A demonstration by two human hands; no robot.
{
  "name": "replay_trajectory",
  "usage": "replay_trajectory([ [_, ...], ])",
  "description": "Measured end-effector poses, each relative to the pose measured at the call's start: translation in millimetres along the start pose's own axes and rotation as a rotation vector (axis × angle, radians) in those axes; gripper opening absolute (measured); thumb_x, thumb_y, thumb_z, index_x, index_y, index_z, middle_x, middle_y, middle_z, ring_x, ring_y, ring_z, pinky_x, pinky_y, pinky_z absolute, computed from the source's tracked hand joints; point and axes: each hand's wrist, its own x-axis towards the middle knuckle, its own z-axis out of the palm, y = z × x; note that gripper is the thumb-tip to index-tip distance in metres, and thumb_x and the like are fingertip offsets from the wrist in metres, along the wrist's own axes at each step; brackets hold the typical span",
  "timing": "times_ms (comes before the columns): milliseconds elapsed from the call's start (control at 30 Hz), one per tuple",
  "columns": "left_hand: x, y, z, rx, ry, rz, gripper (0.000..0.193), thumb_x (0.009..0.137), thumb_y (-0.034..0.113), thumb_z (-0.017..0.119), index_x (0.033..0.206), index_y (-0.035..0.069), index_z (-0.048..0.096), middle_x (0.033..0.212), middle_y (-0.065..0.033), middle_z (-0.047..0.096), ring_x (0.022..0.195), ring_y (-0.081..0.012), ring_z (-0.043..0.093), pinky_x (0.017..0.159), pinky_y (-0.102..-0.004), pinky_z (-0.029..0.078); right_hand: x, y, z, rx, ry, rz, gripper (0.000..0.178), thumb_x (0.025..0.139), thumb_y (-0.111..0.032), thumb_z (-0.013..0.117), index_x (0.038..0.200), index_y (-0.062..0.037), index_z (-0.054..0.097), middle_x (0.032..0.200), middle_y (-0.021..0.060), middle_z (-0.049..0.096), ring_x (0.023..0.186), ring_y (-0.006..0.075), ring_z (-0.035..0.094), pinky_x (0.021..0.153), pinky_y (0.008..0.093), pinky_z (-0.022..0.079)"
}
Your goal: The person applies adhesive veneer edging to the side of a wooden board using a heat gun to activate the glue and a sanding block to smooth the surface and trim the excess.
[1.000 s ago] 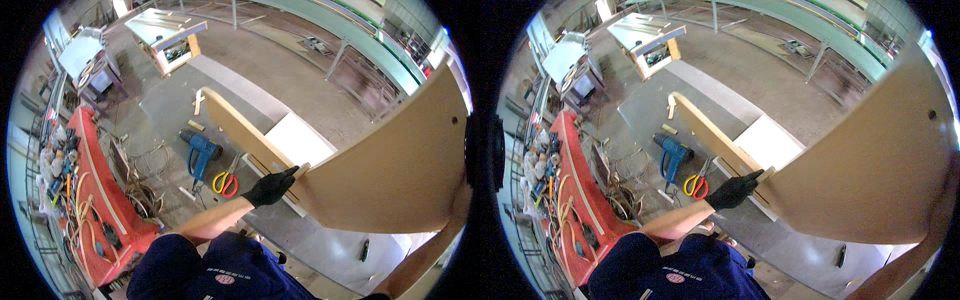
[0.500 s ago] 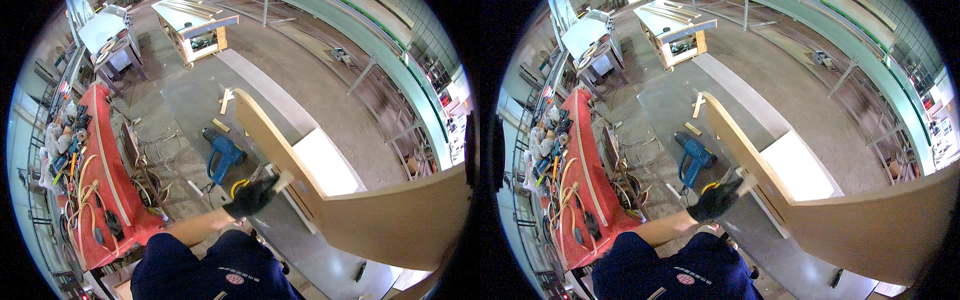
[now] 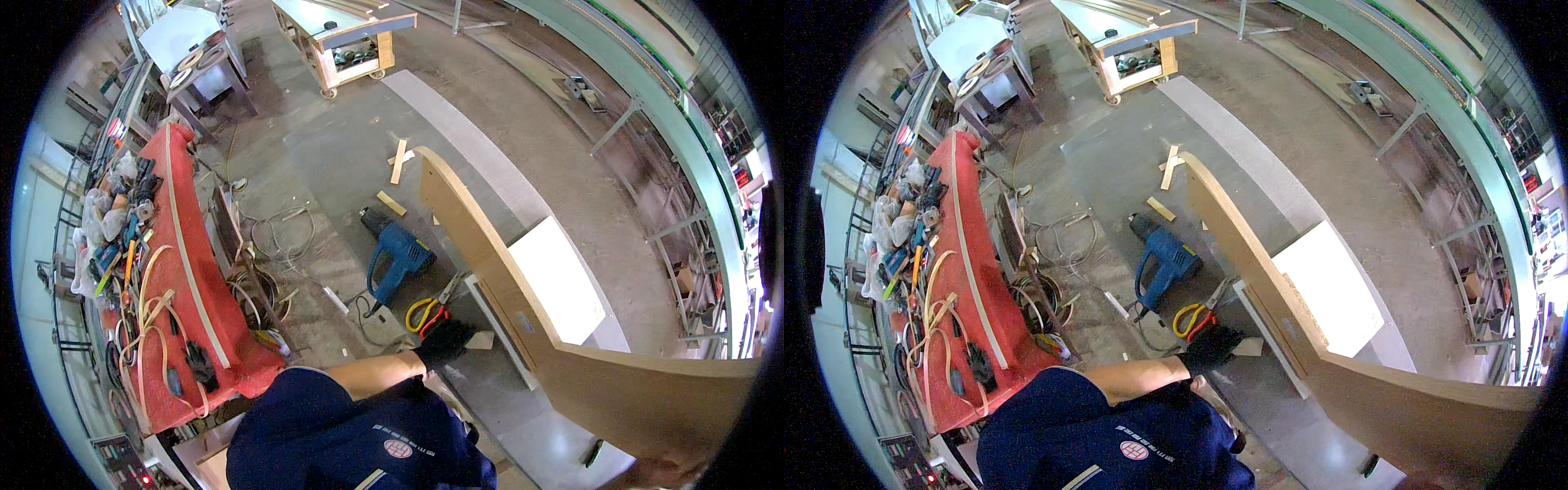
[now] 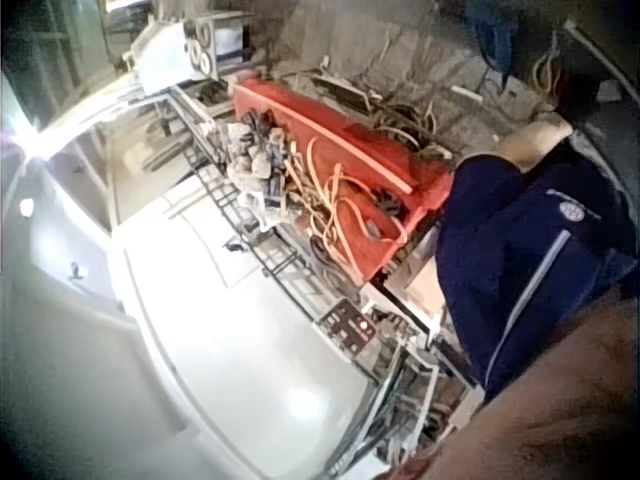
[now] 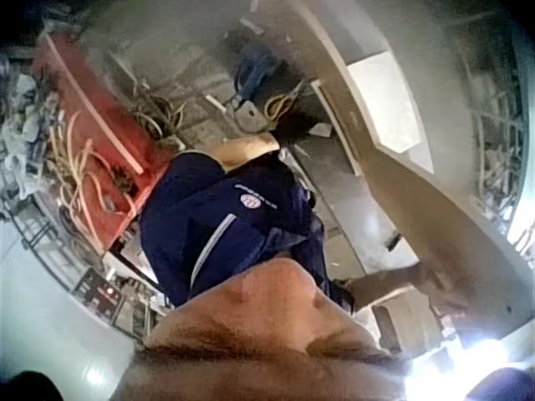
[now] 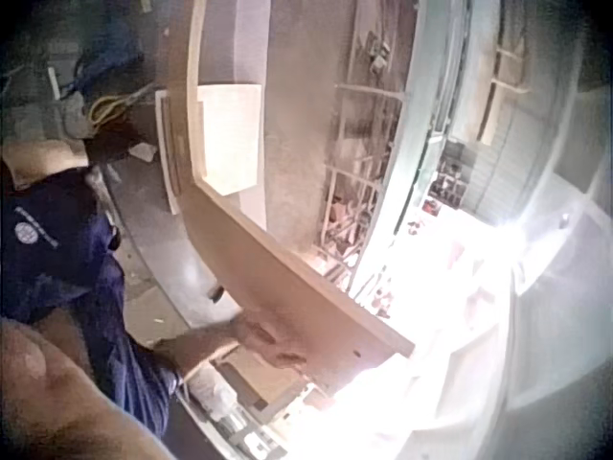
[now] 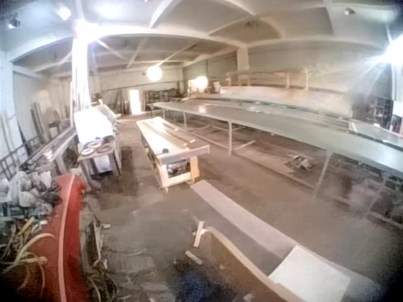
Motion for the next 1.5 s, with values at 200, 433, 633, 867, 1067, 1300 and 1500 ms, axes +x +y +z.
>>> replay_trajectory([
  [200, -29, 19, -69, 0.005, -0.115, -0.326, 0.054, 0.087, 0.03, 0.063, 0.133, 0.004, 0.053, 0.119, -0.0216, 0.063, 0.111, -0.0419, 0.059, 0.096, -0.047, 0.046, -133, -142, -17, 0.663, -0.577, 0.266, 0.053, 0.091, -0.03, 0.063, 0.135, -0.0077, 0.044, 0.143, 0.0235, 0.039, 0.133, 0.0406, 0.037, 0.109, 0.0564, 0.031],
  [433, -21, -37, -23, 0.259, 0.463, -0.392, 0.043, 0.091, 0.018, 0.054, 0.131, 0.002, 0.052, 0.084, -0.0194, 0.064, 0.081, -0.0393, 0.062, 0.07, -0.05, 0.047, -147, -259, -18, 1.207, -1.005, 0.494, 0.038, 0.082, -0.01, 0.069, 0.118, -0.0015, 0.058, 0.13, 0.0211, 0.055, 0.118, 0.0429, 0.051, 0.102, 0.0535, 0.04],
  [633, -13, -40, -33, 0.078, 0.216, -0.505, 0.036, 0.098, 0.023, 0.049, 0.123, -0.002, 0.054, 0.086, -0.0151, 0.064, 0.08, -0.0349, 0.063, 0.073, -0.044, 0.05, -156, -259, -7, 1.101, -0.997, 0.559, 0.031, 0.085, -0.006, 0.064, 0.115, 0.0008, 0.059, 0.125, 0.0216, 0.057, 0.117, 0.0397, 0.053, 0.101, 0.0478, 0.041],
  [867, -67, -59, -119, -0.338, 0.27, -0.005, 0.047, 0.085, 0.029, 0.07, 0.123, 0.004, 0.056, 0.1, -0.0243, 0.063, 0.099, -0.041, 0.063, 0.086, -0.0441, 0.05, -79, -317, 58, 1.05, -0.874, 0.487, 0.035, 0.083, -0.003, 0.066, 0.116, 0.0004, 0.058, 0.124, 0.0216, 0.057, 0.115, 0.0398, 0.055, 0.099, 0.0485, 0.044],
  [1067, -124, -132, -169, -0.311, 0.163, -0.171, 0.032, 0.09, 0.029, 0.069, 0.108, 0.004, 0.059, 0.093, -0.0193, 0.064, 0.088, -0.0358, 0.066, 0.078, -0.0413, 0.053, 45, -436, 168, 1.086, -0.918, 0.359, 0.04, 0.083, -0.008, 0.07, 0.121, -0.0008, 0.059, 0.121, 0.0196, 0.059, 0.115, 0.038, 0.056, 0.097, 0.0456, 0.045],
  [1300, -153, -191, -194, -0.883, 0.378, -0.381, 0.05, 0.087, 0.023, 0.071, 0.129, 0.003, 0.055, 0.098, -0.0148, 0.068, 0.087, -0.0277, 0.067, 0.08, -0.038, 0.054, 85, -546, 299, 0.878, -1.048, 0.056, 0.041, 0.084, -0.02, 0.071, 0.119, -0.0017, 0.06, 0.111, 0.0185, 0.065, 0.103, 0.0359, 0.061, 0.092, 0.0426, 0.047],
  [1500, -144, -185, -251, -0.65, 0.34, -0.5, 0.042, 0.091, 0.026, 0.065, 0.124, 0.001, 0.054, 0.103, -0.0202, 0.063, 0.099, -0.0356, 0.063, 0.082, -0.0424, 0.05, 77, -553, 311, 1.251, -1.317, 0.739, 0.029, 0.101, -0.026, 0.055, 0.114, -0.0016, 0.058, 0.099, 0.0116, 0.07, 0.095, 0.0224, 0.065, 0.087, 0.0347, 0.048],
])
